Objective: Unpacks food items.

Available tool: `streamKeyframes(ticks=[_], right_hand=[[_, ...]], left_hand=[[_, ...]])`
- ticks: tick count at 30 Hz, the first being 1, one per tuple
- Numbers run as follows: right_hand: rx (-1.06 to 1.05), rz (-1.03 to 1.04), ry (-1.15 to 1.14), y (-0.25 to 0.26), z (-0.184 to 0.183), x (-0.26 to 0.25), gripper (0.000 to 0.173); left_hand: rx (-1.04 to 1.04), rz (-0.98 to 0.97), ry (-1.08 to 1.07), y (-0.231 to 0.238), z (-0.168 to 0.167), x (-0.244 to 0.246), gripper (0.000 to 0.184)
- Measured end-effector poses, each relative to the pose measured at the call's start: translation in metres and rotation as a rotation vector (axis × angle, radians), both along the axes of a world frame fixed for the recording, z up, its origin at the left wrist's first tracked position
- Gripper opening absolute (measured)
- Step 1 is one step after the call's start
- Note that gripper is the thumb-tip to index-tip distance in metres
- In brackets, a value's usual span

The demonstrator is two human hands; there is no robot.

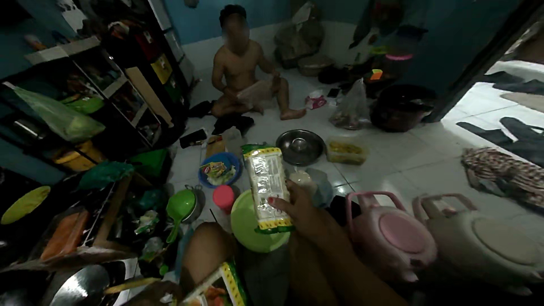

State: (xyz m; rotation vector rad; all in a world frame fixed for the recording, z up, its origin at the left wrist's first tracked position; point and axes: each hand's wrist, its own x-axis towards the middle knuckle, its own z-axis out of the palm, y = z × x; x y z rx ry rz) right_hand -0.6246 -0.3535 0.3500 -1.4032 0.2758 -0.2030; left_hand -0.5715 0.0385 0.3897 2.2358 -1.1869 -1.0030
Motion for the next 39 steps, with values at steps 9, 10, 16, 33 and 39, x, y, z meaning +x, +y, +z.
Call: streamKeyframes(ticks=[9, 10, 16, 33, 39], right_hand=[[-0.123, -0.031, -0.167, 0.019, 0.036, 0.011, 0.048], [-0.131, -0.051, -0.209, 0.019, 0.048, 0.017, 0.045], [-0.217, 0.007, -0.158, -0.004, 0.065, 0.084, 0.050], [-1.081, 0.116, 0.466, -0.019, -0.010, 0.168, 0.072], [-0.908, 0.141, 0.450, -0.025, -0.004, 0.174, 0.072]], left_hand=[[-0.445, 0.306, -0.114, -0.145, 0.043, 0.088, 0.028], [-0.529, 0.378, -0.113, -0.167, 0.057, 0.096, 0.027], [-1.093, 0.698, 0.584, -0.259, 0.025, 0.185, 0.078], [-0.808, 0.932, 0.252, -0.308, -0.078, 0.206, 0.115], [-0.826, 0.909, 0.078, -0.305, -0.077, 0.222, 0.115]])
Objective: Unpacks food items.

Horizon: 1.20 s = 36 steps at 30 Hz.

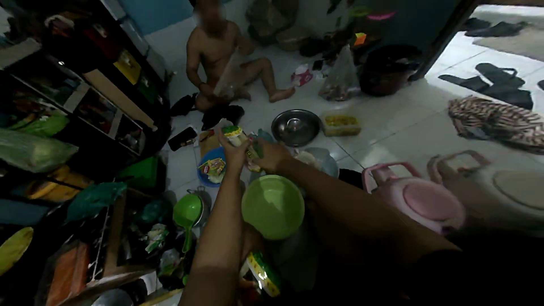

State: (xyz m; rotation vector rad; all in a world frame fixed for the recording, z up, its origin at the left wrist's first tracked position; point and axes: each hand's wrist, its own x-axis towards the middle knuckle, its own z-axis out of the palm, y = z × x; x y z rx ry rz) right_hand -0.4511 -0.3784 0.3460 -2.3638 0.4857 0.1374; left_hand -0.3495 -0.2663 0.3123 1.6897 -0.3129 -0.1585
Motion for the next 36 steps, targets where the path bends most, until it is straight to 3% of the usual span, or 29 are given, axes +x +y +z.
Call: streamKeyframes(ticks=[4, 8, 12, 25, 31, 36], right_hand=[[0.282, -0.247, -0.256, -0.011, -0.011, -0.006, 0.048], [0.499, -0.178, -0.370, -0.019, -0.015, 0.004, 0.047], [0.489, -0.153, -0.361, -0.016, -0.020, 0.009, 0.051], [0.528, -0.421, -0.366, -0.001, -0.007, 0.013, 0.035], [0.507, -0.215, -0.280, -0.028, -0.003, 0.013, 0.034], [0.545, -0.193, -0.205, -0.033, -0.010, 0.013, 0.030]], left_hand=[[0.176, -0.043, -0.109, 0.007, -0.001, -0.010, 0.126], [0.371, -0.124, -0.178, -0.002, 0.000, -0.014, 0.113], [0.467, -0.189, -0.196, -0.005, -0.001, -0.013, 0.093], [0.528, -0.177, -0.347, -0.009, -0.005, -0.013, 0.089], [0.634, -0.261, -0.367, 0.002, 0.002, 0.004, 0.093], [0.684, -0.266, -0.411, 0.006, -0.003, 0.001, 0.089]])
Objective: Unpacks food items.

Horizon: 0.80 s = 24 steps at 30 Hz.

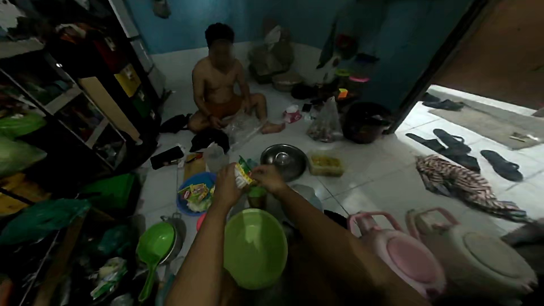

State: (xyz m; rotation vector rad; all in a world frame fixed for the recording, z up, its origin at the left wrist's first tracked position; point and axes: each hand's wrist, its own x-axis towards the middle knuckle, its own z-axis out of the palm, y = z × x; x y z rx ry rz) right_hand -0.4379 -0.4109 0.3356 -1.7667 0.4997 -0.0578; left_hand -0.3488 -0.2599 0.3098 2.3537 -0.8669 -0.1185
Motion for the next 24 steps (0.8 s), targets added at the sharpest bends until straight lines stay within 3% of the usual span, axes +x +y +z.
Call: streamKeyframes(ticks=[6, 24], right_hand=[[0.053, -0.048, -0.020, 0.000, -0.007, 0.001, 0.046], [-0.181, 0.073, 0.052, 0.010, -0.007, 0.001, 0.033]], left_hand=[[0.007, -0.007, 0.022, 0.001, -0.006, 0.000, 0.092], [0.120, 0.000, 0.058, 0.010, -0.007, 0.010, 0.097]])
